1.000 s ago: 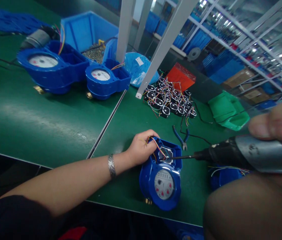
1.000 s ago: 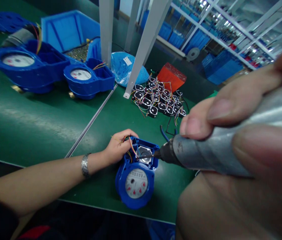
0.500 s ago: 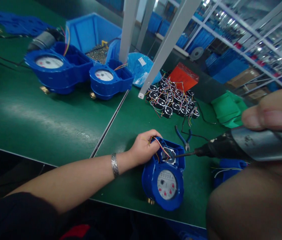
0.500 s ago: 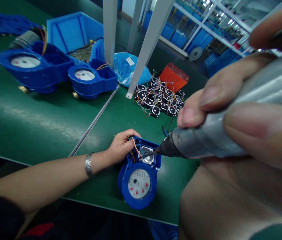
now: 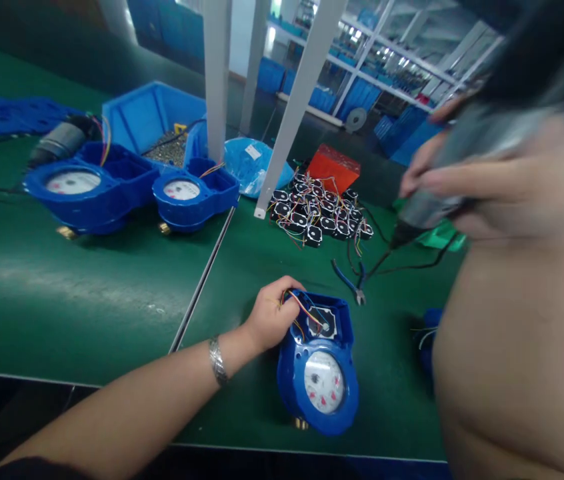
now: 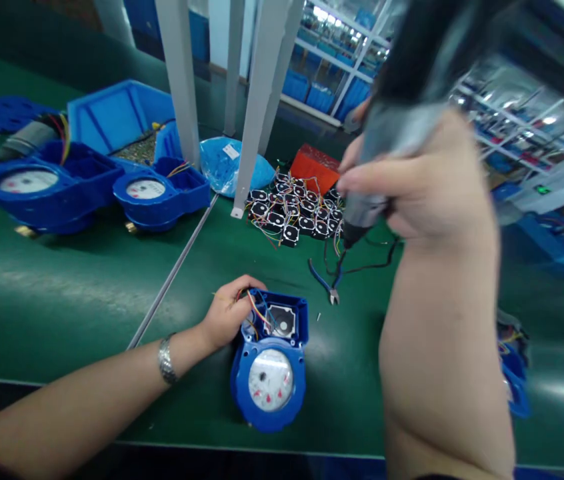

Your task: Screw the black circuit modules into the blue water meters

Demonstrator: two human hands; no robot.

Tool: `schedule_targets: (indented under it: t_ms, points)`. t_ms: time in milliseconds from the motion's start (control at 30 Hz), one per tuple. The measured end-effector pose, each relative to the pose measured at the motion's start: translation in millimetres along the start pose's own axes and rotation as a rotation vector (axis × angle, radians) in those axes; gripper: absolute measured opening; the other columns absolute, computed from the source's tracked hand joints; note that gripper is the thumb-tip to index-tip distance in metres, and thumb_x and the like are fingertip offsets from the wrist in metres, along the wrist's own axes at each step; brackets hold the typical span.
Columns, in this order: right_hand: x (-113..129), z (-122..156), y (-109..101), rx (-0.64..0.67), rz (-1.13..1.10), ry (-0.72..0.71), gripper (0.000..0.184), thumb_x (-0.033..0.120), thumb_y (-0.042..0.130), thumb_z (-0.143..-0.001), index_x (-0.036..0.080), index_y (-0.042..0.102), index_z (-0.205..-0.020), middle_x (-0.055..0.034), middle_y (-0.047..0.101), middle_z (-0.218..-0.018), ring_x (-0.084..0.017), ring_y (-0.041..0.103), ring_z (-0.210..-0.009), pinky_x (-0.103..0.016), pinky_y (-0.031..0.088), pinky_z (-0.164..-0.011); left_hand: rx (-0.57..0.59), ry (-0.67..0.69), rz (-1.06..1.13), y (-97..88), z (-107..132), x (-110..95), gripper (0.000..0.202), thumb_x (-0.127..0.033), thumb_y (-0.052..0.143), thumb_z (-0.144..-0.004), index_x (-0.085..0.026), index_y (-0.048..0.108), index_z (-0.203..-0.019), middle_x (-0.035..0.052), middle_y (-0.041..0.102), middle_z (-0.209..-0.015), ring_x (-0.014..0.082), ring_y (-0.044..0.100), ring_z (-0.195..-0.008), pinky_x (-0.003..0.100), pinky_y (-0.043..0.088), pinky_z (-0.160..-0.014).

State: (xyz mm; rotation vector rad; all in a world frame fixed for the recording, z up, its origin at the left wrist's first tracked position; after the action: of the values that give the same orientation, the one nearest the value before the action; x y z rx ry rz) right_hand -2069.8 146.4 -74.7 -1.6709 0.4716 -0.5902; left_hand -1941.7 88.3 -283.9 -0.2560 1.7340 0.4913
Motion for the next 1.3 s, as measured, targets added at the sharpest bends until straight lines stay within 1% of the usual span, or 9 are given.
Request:
schedule_targets:
  t_ms: [167,333,533,767,867,933,1033,1200,1300]
  points:
    - [-30,-27,100,0.329,0.190,0.006,0.058,0.008,0.061,-0.059,0.014,0.047,-0.115,-0.0038,0.059,-0.086,-0.014,0.056,-0.074,-0.021,0.044,-0.067,0.022,-0.001,0.000,1.4,0,-1,0.013,-0.021,0.043,-0.070,-0.014,0.053,-0.073,0.0005,0.053,-0.065,0.0143,0.049,-0.066,0.023,0.039,-0.059]
    - [-83,-21,165,0.466,0.291,0.072,0.050,0.013,0.057,-0.068,0.021,0.048,-0.116,-0.0088,0.052,-0.109,-0.019,0.052,-0.095,-0.032,0.043,-0.083,0.035,0.007,-0.018,2.8,0,1,0.013,-0.023,0.043,-0.072,-0.014,0.053,-0.075,0.0021,0.055,-0.070,0.0151,0.050,-0.068,0.025,0.039,-0.063]
    - [-114,-10,167,0.376,0.214,0.128,0.041,0.014,0.050,-0.075,0.016,0.047,-0.115,-0.0106,0.047,-0.114,-0.020,0.047,-0.104,-0.037,0.039,-0.089,0.041,0.007,-0.039,3.6,0,2,0.015,-0.025,0.043,-0.072,-0.014,0.052,-0.075,0.0038,0.056,-0.074,0.0166,0.050,-0.071,0.026,0.039,-0.065]
    - [-99,45,137,0.070,-0.060,0.217,0.035,0.019,0.041,-0.079,0.014,0.047,-0.114,-0.0095,0.046,-0.115,-0.018,0.042,-0.110,-0.032,0.032,-0.100,0.030,0.011,-0.008,4.6,0,-1,0.017,-0.028,0.044,-0.072,-0.014,0.053,-0.076,0.0048,0.056,-0.076,0.0174,0.051,-0.074,0.026,0.039,-0.065]
    - [-77,107,136,0.068,-0.350,0.284,0.048,0.039,0.035,-0.085,0.013,0.032,-0.125,-0.0092,0.045,-0.118,-0.011,0.047,-0.105,-0.020,0.041,-0.092,0.017,0.006,0.017,5.6,1,0,0.019,-0.030,0.046,-0.072,-0.013,0.055,-0.075,0.0051,0.057,-0.075,0.0175,0.052,-0.072,0.026,0.040,-0.064]
    - [-56,151,145,0.106,-0.885,0.373,0.067,0.052,0.040,-0.079,0.012,0.021,-0.129,-0.0131,0.037,-0.125,-0.015,0.044,-0.111,-0.027,0.040,-0.095,-0.003,-0.007,0.025,5.8,2,1,0.022,-0.033,0.048,-0.072,-0.013,0.056,-0.076,0.0053,0.058,-0.075,0.0174,0.052,-0.071,0.025,0.041,-0.062]
    - [-16,200,161,0.186,-1.301,0.399,0.088,0.058,0.054,-0.069,0.011,0.014,-0.131,-0.0166,0.029,-0.130,-0.020,0.036,-0.118,-0.033,0.033,-0.101,-0.057,-0.020,0.008,4.5,5,2,0.025,-0.035,0.051,-0.070,-0.012,0.057,-0.076,0.0053,0.059,-0.075,0.0172,0.053,-0.068,0.025,0.042,-0.060]
    - [14,216,179,-0.155,-1.723,0.591,0.087,0.048,0.065,-0.061,0.011,0.021,-0.127,-0.0152,0.038,-0.124,-0.022,0.043,-0.112,-0.032,0.034,-0.098,-0.130,-0.014,-0.070,2.6,9,4,0.028,-0.038,0.051,-0.069,-0.012,0.058,-0.078,0.0056,0.059,-0.075,0.0179,0.055,-0.066,0.026,0.044,-0.058]
    - [15,213,186,-0.217,-1.841,0.716,0.083,0.037,0.066,-0.057,0.013,0.026,-0.125,-0.0123,0.048,-0.111,-0.022,0.049,-0.099,-0.034,0.039,-0.090,-0.078,-0.035,-0.123,6.3,8,6,0.033,-0.043,0.047,-0.072,-0.013,0.055,-0.083,0.0044,0.059,-0.072,0.0173,0.054,-0.060,0.026,0.044,-0.053]
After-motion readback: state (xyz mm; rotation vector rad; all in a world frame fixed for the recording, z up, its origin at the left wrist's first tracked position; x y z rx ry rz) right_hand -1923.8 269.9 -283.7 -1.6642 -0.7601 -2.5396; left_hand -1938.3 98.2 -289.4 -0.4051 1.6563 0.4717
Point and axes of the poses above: each hand's wrist, its own z-axis away from the middle knuckle, its own y-axis out of the palm, x = y × z, the point moved 4 cm from there along -z, towards the middle knuckle
